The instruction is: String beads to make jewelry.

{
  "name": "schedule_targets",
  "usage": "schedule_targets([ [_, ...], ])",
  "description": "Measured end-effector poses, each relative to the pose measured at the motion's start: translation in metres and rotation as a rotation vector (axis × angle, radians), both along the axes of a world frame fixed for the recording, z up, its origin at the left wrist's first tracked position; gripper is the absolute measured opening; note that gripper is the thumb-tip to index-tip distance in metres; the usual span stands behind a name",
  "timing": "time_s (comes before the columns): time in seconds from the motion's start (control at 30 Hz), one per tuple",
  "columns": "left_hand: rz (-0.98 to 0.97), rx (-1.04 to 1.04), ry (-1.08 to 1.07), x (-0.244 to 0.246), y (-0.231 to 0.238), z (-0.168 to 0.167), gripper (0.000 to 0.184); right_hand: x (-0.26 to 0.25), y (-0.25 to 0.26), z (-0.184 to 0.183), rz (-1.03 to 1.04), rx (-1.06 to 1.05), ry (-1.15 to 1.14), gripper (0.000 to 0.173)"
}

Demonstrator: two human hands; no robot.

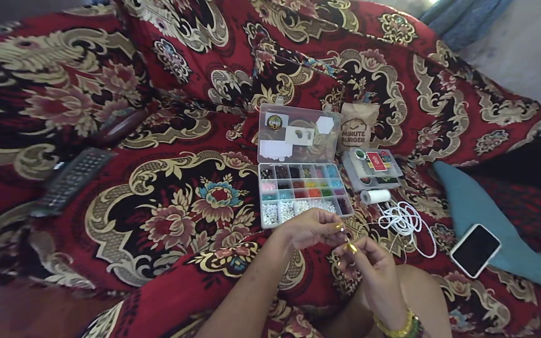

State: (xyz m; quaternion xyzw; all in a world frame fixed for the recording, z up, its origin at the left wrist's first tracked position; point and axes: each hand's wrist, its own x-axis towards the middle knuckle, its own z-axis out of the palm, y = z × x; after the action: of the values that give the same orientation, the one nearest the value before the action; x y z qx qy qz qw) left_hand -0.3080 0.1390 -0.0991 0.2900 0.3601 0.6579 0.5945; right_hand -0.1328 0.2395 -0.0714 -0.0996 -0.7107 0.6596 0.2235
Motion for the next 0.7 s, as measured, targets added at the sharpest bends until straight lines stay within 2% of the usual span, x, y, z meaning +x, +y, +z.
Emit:
schedule_targets([
  [0.7, 0.037, -0.056, 0.052, 0.0034, 0.0025, -0.0017, 0.022, -0.0048, -0.0011, -0.0083, -0.093, 0.109, -0.059, 0.015],
])
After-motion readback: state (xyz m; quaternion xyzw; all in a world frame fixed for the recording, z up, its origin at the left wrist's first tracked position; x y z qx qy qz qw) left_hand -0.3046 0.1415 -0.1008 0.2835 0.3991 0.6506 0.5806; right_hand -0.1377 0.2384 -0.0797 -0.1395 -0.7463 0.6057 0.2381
